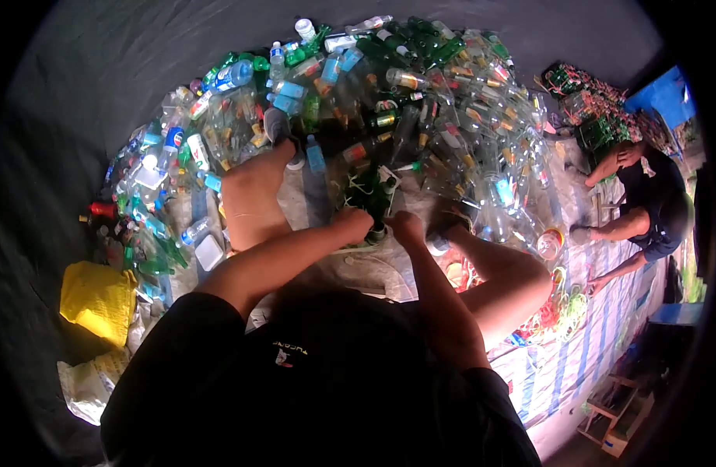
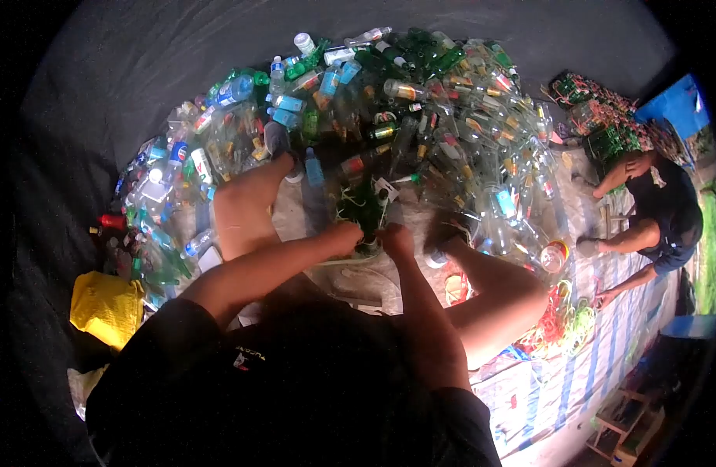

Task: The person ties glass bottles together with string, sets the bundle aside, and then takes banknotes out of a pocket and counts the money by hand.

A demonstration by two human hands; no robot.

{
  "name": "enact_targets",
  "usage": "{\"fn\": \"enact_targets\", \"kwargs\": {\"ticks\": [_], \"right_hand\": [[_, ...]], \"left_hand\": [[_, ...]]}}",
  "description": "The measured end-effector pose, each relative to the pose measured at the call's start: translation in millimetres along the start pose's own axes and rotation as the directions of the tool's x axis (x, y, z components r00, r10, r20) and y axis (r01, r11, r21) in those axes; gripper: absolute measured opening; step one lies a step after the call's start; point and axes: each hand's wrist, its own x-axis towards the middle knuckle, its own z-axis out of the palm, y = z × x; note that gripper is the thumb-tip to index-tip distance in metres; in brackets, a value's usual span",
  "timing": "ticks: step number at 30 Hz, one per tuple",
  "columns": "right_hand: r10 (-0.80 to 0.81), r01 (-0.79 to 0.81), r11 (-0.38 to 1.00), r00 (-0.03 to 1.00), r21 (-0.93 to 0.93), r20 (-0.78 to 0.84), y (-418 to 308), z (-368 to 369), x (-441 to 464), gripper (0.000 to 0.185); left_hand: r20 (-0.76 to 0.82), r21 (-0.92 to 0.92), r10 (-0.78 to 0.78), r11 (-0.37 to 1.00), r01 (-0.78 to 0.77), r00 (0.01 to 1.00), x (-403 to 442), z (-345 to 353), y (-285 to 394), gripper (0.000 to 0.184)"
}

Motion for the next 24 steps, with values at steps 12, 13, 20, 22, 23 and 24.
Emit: {"fn": "enact_targets", "kwargs": {"ticks": [12, 13, 20, 22, 23, 24], "right_hand": [[0.425, -0.544, 0.256, 0.806, 0.799, 0.413, 9, 29, -19, 0.025], [0.434, -0.520, 0.285, 0.819, 0.805, 0.375, 10, 36, -17, 0.025], [0.411, -0.395, 0.519, 0.893, 0.758, 0.185, 21, 66, -1, 0.037], [0.445, -0.469, 0.627, 0.871, 0.622, 0.208, 20, 68, 5, 0.043], [0.441, -0.464, 0.626, 0.873, 0.627, 0.206, 21, 67, 6, 0.043], [0.434, -0.461, 0.647, 0.878, 0.607, 0.204, 21, 64, 5, 0.044]], "left_hand": [[0.165, -0.202, 0.084, 0.978, -0.049, 0.983, 55, -21, 21, 0.033], [0.276, -0.250, 0.059, 0.968, 0.012, 0.959, 55, -30, 23, 0.031], [0.405, -0.524, -0.267, 0.717, 0.461, 0.875, 71, -30, 16, 0.032], [0.476, -0.442, -0.243, 0.765, 0.469, 0.845, 69, -39, 20, 0.043], [0.545, -0.362, -0.218, 0.810, 0.462, 0.810, 68, -44, 22, 0.054], [0.545, -0.356, -0.223, 0.812, 0.463, 0.809, 63, -47, 25, 0.054]]}}
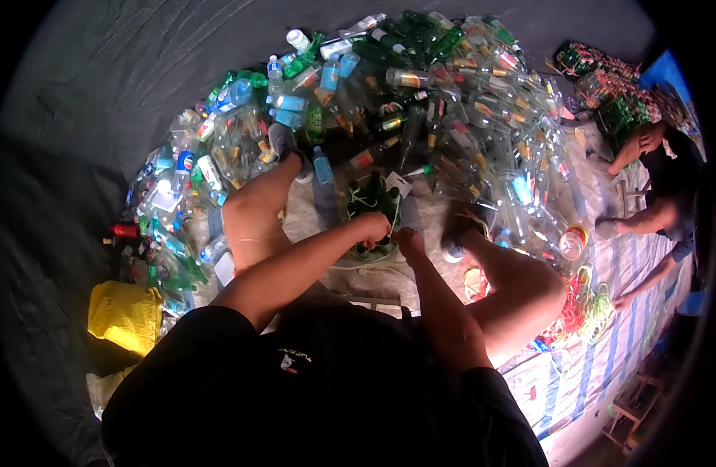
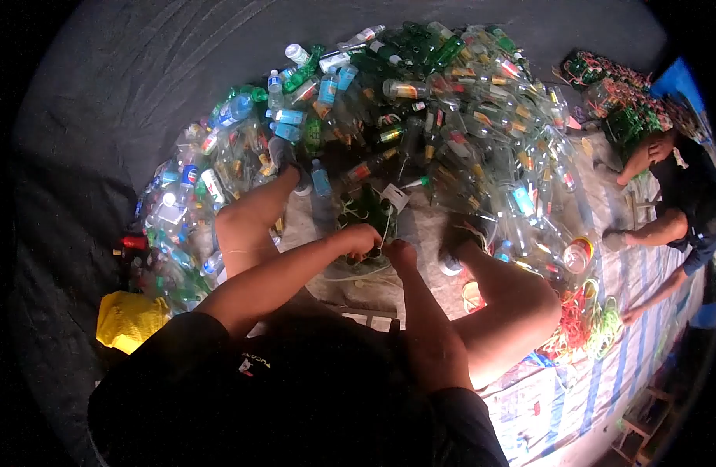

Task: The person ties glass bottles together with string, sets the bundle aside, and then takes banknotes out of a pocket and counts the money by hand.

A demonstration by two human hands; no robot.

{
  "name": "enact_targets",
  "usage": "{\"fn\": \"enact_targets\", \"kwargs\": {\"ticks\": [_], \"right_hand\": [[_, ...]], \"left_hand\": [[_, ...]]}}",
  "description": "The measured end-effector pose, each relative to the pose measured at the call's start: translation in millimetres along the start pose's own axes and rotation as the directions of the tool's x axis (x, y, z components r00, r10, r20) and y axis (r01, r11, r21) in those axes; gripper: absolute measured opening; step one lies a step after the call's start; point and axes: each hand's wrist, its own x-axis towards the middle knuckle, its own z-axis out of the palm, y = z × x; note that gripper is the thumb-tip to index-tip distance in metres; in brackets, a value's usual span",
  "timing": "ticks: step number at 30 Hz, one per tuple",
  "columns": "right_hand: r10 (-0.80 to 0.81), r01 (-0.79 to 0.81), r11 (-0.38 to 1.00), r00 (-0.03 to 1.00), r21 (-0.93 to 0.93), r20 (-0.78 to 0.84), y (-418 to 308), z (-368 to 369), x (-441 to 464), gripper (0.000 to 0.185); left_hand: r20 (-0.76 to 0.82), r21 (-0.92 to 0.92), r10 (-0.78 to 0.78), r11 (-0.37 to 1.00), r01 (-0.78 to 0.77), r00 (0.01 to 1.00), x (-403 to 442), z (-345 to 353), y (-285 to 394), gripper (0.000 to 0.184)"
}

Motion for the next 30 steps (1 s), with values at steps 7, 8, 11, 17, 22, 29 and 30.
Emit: {"fn": "enact_targets", "kwargs": {"ticks": [7, 8, 11, 17, 22, 29, 30], "right_hand": [[-0.091, 0.081, 0.987, 0.994, -0.139, -0.064, 5, 13, 11, 0.041], [-0.094, 0.085, 0.987, 0.993, -0.134, -0.065, 7, 13, 11, 0.041], [-0.244, 0.220, 0.960, 0.961, -0.174, -0.127, 6, 8, 8, 0.035], [-0.170, 0.156, 0.979, 0.980, -0.129, -0.103, 5, 15, 12, 0.030], [-0.516, 0.513, 0.856, 0.853, 0.059, 0.075, 25, 8, 32, 0.020], [-0.050, -0.219, 0.853, 0.870, 0.474, 0.491, -23, -34, 7, 0.026], [-0.072, -0.248, 0.810, 0.857, 0.531, 0.510, -24, -33, 7, 0.016]], "left_hand": [[0.041, 0.453, 0.140, 0.880, -0.143, 0.989, 9, -5, 6, 0.060], [0.078, 0.538, 0.158, 0.824, -0.175, 0.984, 20, -6, 3, 0.062], [0.104, 0.554, 0.113, 0.819, -0.152, 0.988, 18, -9, 8, 0.065], [0.063, 0.748, 0.174, 0.643, -0.161, 0.983, 31, 1, 6, 0.051], [-0.092, 0.774, 0.296, 0.622, -0.119, 0.951, -11, -2, 17, 0.031], [-0.087, 0.695, 0.265, 0.706, -0.132, 0.960, -20, -12, -13, 0.029], [-0.092, 0.643, 0.325, 0.741, -0.193, 0.941, -22, -13, -16, 0.028]]}}
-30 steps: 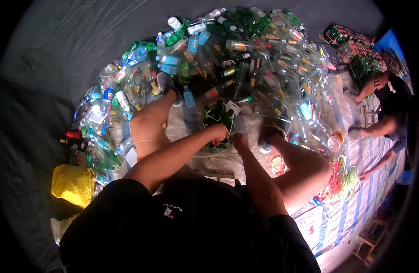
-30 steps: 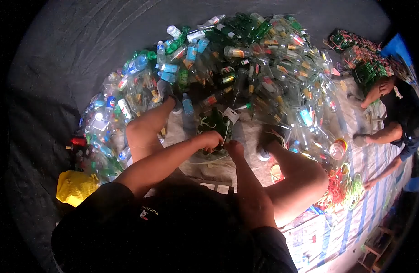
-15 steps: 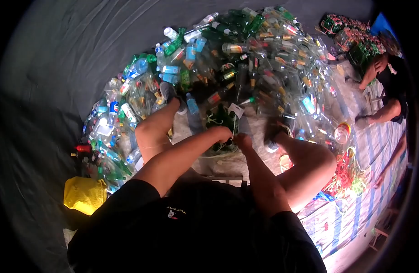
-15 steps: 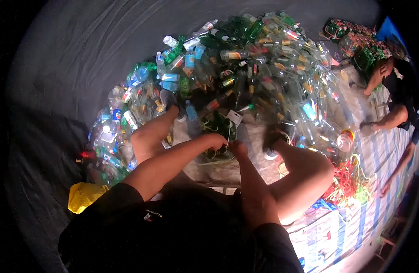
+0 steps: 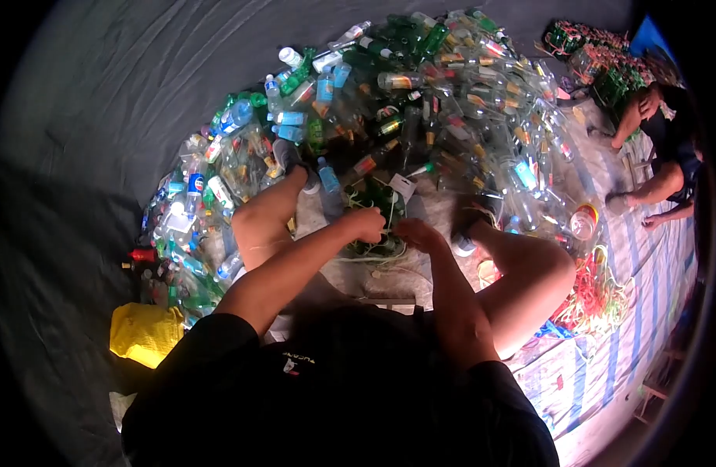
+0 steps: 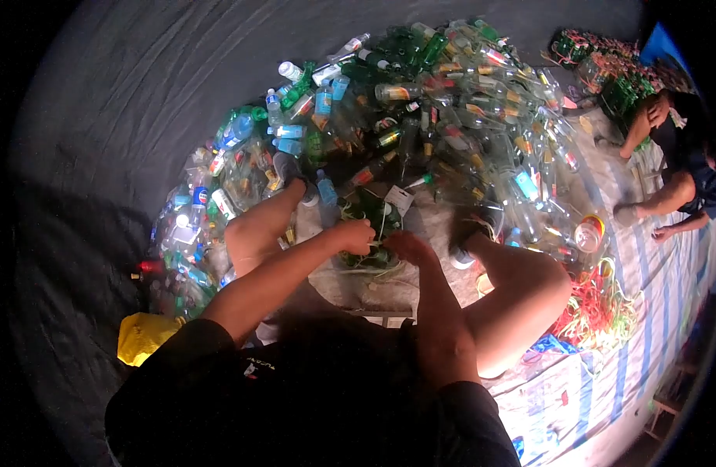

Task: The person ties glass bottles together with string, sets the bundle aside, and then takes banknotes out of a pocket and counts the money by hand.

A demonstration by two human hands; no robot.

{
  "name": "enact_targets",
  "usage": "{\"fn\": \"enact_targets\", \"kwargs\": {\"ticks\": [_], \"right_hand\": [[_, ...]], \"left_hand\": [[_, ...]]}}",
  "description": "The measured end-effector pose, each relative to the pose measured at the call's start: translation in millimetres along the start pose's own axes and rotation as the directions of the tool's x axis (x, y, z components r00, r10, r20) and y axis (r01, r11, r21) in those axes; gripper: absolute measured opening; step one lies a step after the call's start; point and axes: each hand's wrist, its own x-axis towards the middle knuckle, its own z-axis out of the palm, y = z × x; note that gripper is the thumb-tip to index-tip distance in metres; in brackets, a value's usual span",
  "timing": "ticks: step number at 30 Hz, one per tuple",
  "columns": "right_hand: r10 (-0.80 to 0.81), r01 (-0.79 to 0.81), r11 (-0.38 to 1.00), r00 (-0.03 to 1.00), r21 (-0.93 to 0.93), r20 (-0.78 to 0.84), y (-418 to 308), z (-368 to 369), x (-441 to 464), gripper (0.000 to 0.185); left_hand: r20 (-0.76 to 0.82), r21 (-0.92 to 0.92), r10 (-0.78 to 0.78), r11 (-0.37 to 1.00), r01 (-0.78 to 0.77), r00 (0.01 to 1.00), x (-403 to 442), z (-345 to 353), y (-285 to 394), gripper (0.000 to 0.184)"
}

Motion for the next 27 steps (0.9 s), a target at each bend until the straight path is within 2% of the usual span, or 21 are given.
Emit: {"fn": "enact_targets", "kwargs": {"ticks": [1, 2, 3, 4, 6, 7, 8, 9, 11, 13, 14, 15, 16, 17, 18, 19, 20, 21, 22, 26, 27], "right_hand": [[-0.008, 0.005, 0.997, 1.000, 0.079, 0.030, 0, 1, 0, 0.008], [-0.009, 0.006, 0.997, 0.999, 0.080, 0.031, 1, 4, 1, 0.008], [-0.031, 0.028, 0.999, 0.996, -0.039, -0.078, 1, 6, 3, 0.015], [-0.066, 0.037, 0.987, 0.981, -0.158, -0.183, 0, 8, 4, 0.023], [-0.087, 0.044, 0.980, 0.971, -0.193, -0.221, 7, 14, 9, 0.023], [-0.107, 0.048, 0.973, 0.961, -0.227, -0.255, 13, 17, 10, 0.022], [-0.105, 0.046, 0.973, 0.962, -0.228, -0.253, 18, 15, 12, 0.022], [-0.284, 0.202, 0.885, 0.948, -0.419, -0.142, 22, 11, 15, 0.022], [-0.430, 0.355, 0.741, 0.903, -0.570, 0.004, 32, 8, 26, 0.023], [-0.247, 0.129, 0.902, 0.937, -0.411, -0.248, 15, 18, 22, 0.014], [-0.247, 0.129, 0.902, 0.937, -0.412, -0.247, 4, 24, 14, 0.014], [-0.177, 0.085, 0.936, 0.953, -0.342, -0.246, -17, 34, -6, 0.012], [-0.104, 0.037, 0.962, 0.965, -0.270, -0.240, -24, 39, -14, 0.011], [-0.101, 0.035, 0.963, 0.966, -0.268, -0.238, -18, 32, -10, 0.011], [-0.484, 0.396, 0.672, 0.874, -0.626, 0.034, 0, 16, 5, 0.009], [-0.653, 0.648, 0.155, 0.634, -0.746, 0.415, -1, 14, 6, 0.008], [-0.653, 0.651, 0.156, 0.632, -0.743, 0.417, -1, 14, 7, 0.008], [-0.408, 0.434, 0.804, 0.900, -0.406, 0.154, -22, 23, -9, 0.008], [0.032, -0.049, 0.987, 0.993, 0.155, 0.111, -30, 26, -16, 0.009], [0.044, -0.054, 0.996, 0.992, 0.077, 0.118, -14, 21, 1, 0.008], [0.005, -0.007, 0.999, 0.998, 0.037, 0.056, -17, 25, -3, 0.008]], "left_hand": [[0.000, 0.002, 0.000, 1.000, 0.000, 1.000, -1, 1, -3, 0.028], [-0.065, -0.085, 0.049, 0.995, -0.054, 0.997, -4, 3, -4, 0.025], [-0.136, -0.167, 0.092, 0.979, -0.114, 0.987, -3, 8, -8, 0.022], [-0.137, -0.165, 0.093, 0.980, -0.115, 0.986, -3, 12, -12, 0.022], [-0.332, -0.382, 0.052, 0.905, -0.185, 0.942, -8, 20, -14, 0.019], [-0.331, -0.385, 0.051, 0.904, -0.184, 0.942, -13, 22, -11, 0.019], [-0.263, -0.560, -0.039, 0.820, -0.119, 0.964, -17, 23, -9, 0.019], [-0.178, -0.710, -0.116, 0.702, -0.046, 0.977, -19, 24, -9, 0.018], [-0.187, -0.746, -0.133, 0.663, -0.053, 0.973, -21, 28, -9, 0.018], [-0.195, -0.780, -0.149, 0.622, -0.061, 0.969, -17, 39, -15, 0.018], [-0.345, -0.677, -0.103, 0.716, -0.171, 0.933, -14, 44, -20, 0.017], [-0.481, -0.548, -0.038, 0.793, -0.266, 0.876, -12, 48, -25, 0.017], [-0.478, -0.551, -0.040, 0.792, -0.263, 0.878, -18, 46, -25, 0.017], [-0.439, -0.503, -0.054, 0.842, -0.195, 0.897, -24, 43, -27, 0.017], [-0.402, -0.447, -0.071, 0.885, -0.127, 0.913, -28, 39, -28, 0.017], [-0.400, -0.448, -0.075, 0.886, -0.123, 0.913, -27, 44, -31, 0.017], [-0.397, -0.500, -0.120, 0.860, -0.105, 0.910, -27, 49, -34, 0.017], [-0.393, -0.550, -0.162, 0.830, -0.090, 0.905, -26, 53, -36, 0.016], [-0.392, -0.552, -0.164, 0.829, -0.088, 0.905, -27, 54, -36, 0.016], [-0.300, -0.607, -0.301, 0.792, 0.062, 0.905, -33, 50, -31, 0.018], [-0.276, -0.596, -0.336, 0.795, 0.115, 0.901, -33, 49, -31, 0.019]]}}
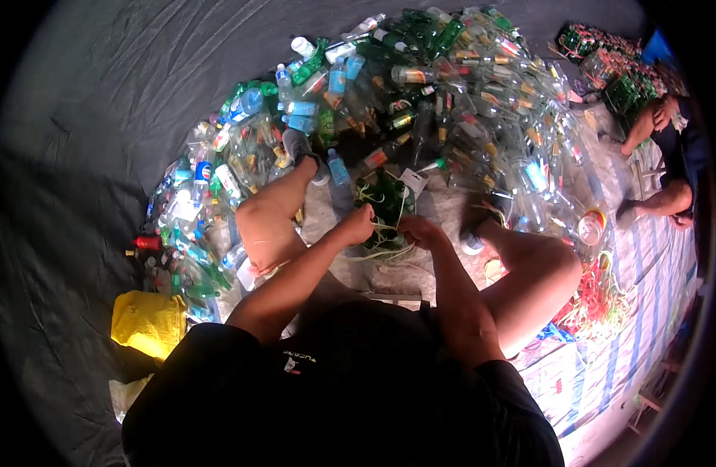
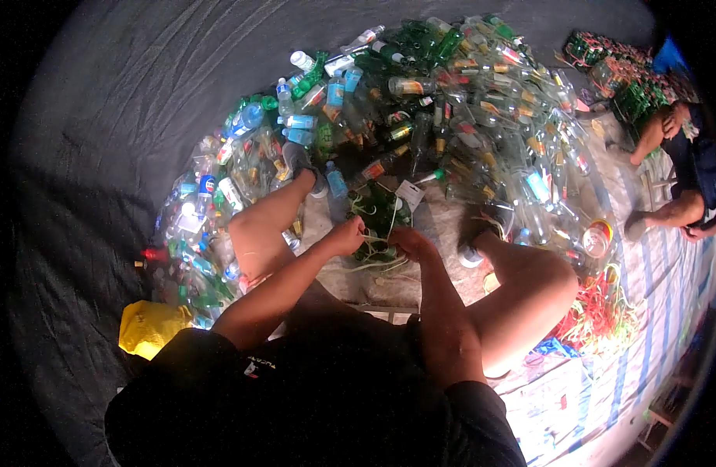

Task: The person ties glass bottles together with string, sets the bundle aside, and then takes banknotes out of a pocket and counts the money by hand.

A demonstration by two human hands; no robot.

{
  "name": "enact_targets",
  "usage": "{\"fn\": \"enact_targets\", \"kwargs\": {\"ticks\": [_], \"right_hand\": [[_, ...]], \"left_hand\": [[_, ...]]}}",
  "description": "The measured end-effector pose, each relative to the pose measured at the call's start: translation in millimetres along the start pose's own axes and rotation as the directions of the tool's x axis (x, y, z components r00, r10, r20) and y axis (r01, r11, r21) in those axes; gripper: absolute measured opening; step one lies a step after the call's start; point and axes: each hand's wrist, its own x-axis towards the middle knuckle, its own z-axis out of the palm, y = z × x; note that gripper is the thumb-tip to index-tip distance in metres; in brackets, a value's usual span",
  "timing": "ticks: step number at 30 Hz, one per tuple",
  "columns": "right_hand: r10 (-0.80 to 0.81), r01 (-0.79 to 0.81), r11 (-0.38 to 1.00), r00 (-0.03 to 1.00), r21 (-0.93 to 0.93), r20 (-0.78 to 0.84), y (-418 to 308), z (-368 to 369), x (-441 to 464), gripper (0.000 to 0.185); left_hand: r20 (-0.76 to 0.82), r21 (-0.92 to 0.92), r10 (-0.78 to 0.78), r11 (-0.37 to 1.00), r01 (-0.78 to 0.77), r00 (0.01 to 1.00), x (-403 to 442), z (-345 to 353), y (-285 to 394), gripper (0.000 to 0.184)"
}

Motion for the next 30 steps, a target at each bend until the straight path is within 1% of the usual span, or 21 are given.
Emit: {"fn": "enact_targets", "kwargs": {"ticks": [1, 2, 3, 4, 6, 7, 10, 12, 14, 16, 17, 19, 20, 21, 22, 23, 25, 26, 28, 29, 30], "right_hand": [[-0.046, 0.043, 0.998, 0.997, -0.044, -0.059, -3, 5, -4, 0.008], [-0.048, 0.045, 0.998, 0.997, -0.046, -0.057, -7, 10, -7, 0.008], [-0.055, 0.041, 0.992, 0.992, -0.121, -0.117, -8, 13, -8, 0.008], [-0.066, 0.031, 0.980, 0.982, -0.194, -0.177, -10, 16, -10, 0.009], [-0.072, 0.042, 0.986, 0.980, -0.160, -0.187, -5, 20, -6, 0.011], [-0.079, 0.054, 0.991, 0.977, -0.126, -0.199, -1, 20, -2, 0.013], [-0.077, 0.043, 0.988, 0.971, -0.148, -0.229, 1, 21, -1, 0.013], [-0.075, 0.026, 0.982, 0.965, -0.189, -0.252, 0, 25, 2, 0.013], [-0.071, 0.009, 0.976, 0.959, -0.219, -0.276, 3, 24, 7, 0.013], [-0.002, -0.054, 0.981, 0.958, -0.187, -0.287, 6, 21, 11, 0.015], [-0.002, -0.054, 0.981, 0.958, -0.188, -0.287, 8, 19, 12, 0.015], [0.022, -0.031, 0.999, 0.942, -0.022, -0.335, 17, 17, 17, 0.012], [0.022, -0.029, 0.999, 0.942, -0.016, -0.335, 21, 13, 19, 0.012], [-0.406, 0.229, 0.684, 0.909, -0.693, -0.100, 44, -5, 35, 0.014], [-0.480, 0.323, 0.339, 0.867, -0.884, 0.132, 48, -8, 35, 0.017], [-0.526, 0.385, -0.060, 0.772, -0.921, 0.356, 53, -10, 35, 0.019], [-0.382, 0.184, 0.144, 0.917, -0.972, 0.117, 36, 0, 19, 0.029], [-0.381, 0.184, 0.144, 0.917, -0.972, 0.117, 32, 2, 17, 0.029], [-0.309, 0.067, -0.091, 0.947, -0.994, 0.092, 46, -3, 30, 0.020], [-0.308, 0.064, -0.089, 0.947, -0.994, 0.089, 58, -3, 41, 0.020], [-0.263, -0.119, 0.347, 0.940, -0.930, -0.219, 80, -7, 64, 0.014]], "left_hand": [[-0.004, 0.000, 0.000, 1.000, 0.000, 1.000, -1, -1, 1, 0.019], [-0.030, 0.094, -0.001, 0.996, 0.004, 1.000, -2, 0, 2, 0.021], [-0.055, 0.187, 0.000, 0.982, 0.010, 0.998, -2, 4, -1, 0.024], [-0.056, 0.187, 0.000, 0.982, 0.010, 0.998, -1, 9, -4, 0.024], [-0.253, 0.338, 0.163, 0.938, -0.071, 0.954, -3, 15, -6, 0.024], [-0.253, 0.338, 0.163, 0.939, -0.070, 0.954, -4, 15, -4, 0.024], [-0.290, 0.341, 0.179, 0.937, -0.073, 0.940, -3, 14, -5, 0.020], [-0.220, 0.264, 0.137, 0.962, -0.076, 0.966, 0, 6, -9, 0.016], [-0.227, 0.244, 0.119, 0.968, -0.062, 0.967, 5, 3, -8, 0.014], [-0.233, 0.223, 0.100, 0.974, -0.047, 0.967, 10, 0, -9, 0.013], [-0.234, 0.230, 0.119, 0.971, -0.064, 0.965, 12, -3, -9, 0.011], [-0.232, 0.241, 0.138, 0.967, -0.081, 0.963, 9, -8, -4, 0.012], [-0.238, 0.277, 0.119, 0.960, -0.050, 0.964, 6, -11, -1, 0.012], [-0.246, 0.310, 0.099, 0.951, -0.019, 0.964, 3, -13, 3, 0.013], [-0.244, 0.310, 0.098, 0.951, -0.018, 0.965, 8, -9, -1, 0.013], [-0.248, 0.362, 0.086, 0.932, 0.009, 0.965, 15, -5, -3, 0.014], [-0.254, 0.410, 0.077, 0.911, 0.035, 0.964, 26, -4, 4, 0.016], [-0.218, 0.437, 0.063, 0.898, 0.040, 0.974, 29, -7, 12, 0.013], [-0.178, 0.465, 0.048, 0.884, 0.041, 0.983, 35, -8, 24, 0.012], [-0.151, 0.486, 0.034, 0.873, 0.044, 0.988, 38, -7, 29, 0.012], [-0.125, 0.508, 0.024, 0.860, 0.044, 0.992, 43, -8, 34, 0.013]]}}
